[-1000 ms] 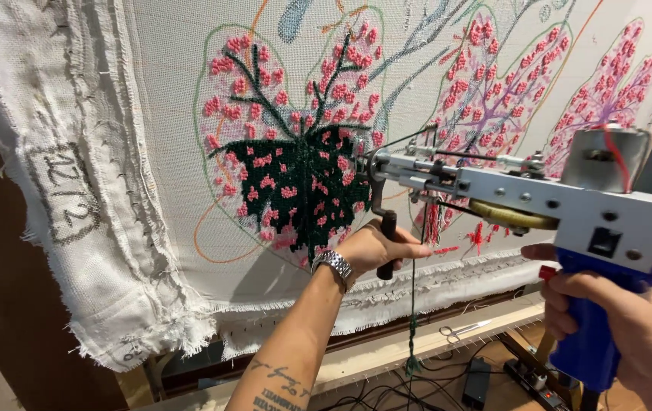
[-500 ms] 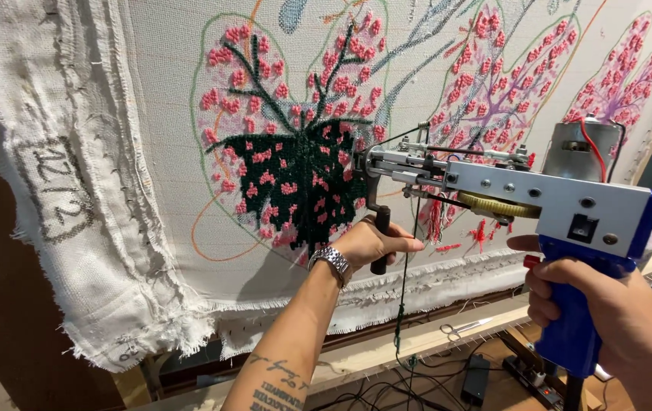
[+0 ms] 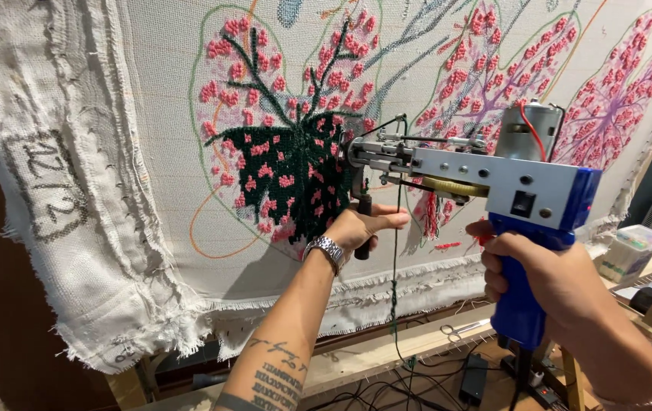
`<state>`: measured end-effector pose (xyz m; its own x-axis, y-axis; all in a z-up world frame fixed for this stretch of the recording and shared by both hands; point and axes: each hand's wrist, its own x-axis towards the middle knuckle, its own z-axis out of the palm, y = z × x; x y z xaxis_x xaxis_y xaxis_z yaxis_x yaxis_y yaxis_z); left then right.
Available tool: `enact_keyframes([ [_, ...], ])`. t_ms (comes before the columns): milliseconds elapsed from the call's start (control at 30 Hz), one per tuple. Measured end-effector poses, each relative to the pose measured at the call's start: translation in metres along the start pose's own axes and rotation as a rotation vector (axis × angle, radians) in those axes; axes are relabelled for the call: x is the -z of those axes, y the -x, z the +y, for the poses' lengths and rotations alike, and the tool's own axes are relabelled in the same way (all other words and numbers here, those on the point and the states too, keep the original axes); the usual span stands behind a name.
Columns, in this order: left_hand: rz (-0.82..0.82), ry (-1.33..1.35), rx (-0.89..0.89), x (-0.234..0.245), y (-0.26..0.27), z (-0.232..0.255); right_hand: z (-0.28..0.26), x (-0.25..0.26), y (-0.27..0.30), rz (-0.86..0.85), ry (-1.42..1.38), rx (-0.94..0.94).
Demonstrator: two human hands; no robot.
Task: Using a tufting gun to create a patterned rug on a stretched canvas.
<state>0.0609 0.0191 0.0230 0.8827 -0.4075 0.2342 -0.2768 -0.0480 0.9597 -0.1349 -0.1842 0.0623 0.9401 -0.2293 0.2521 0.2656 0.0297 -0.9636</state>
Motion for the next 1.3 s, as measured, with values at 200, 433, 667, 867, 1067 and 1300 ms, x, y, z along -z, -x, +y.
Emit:
enact_keyframes([
  [200,0.044,-0.045,0.009,0.009,-0.024,-0.017,0.019,-0.009,-0.001,-0.018,-0.086,0.016],
  [433,0.047,-0.094,-0.035,0.012,-0.020,-0.005,0.020,-0.010,-0.003,-0.013,-0.137,0.026],
  [667,0.035,-0.066,-0.091,0.014,-0.017,0.003,0.021,-0.010,-0.006,0.031,-0.157,0.008],
  [867,0.021,-0.060,-0.102,0.016,-0.029,0.001,0.032,0.000,-0.017,-0.006,-0.184,0.060],
  [1067,0.014,-0.129,-0.125,0.014,-0.027,0.005,0.036,0.011,-0.019,-0.011,-0.183,0.069],
  [1300,-0.181,-0.033,-0.069,0.002,0.007,0.042,0.058,0.054,-0.020,-0.140,-0.318,0.053],
])
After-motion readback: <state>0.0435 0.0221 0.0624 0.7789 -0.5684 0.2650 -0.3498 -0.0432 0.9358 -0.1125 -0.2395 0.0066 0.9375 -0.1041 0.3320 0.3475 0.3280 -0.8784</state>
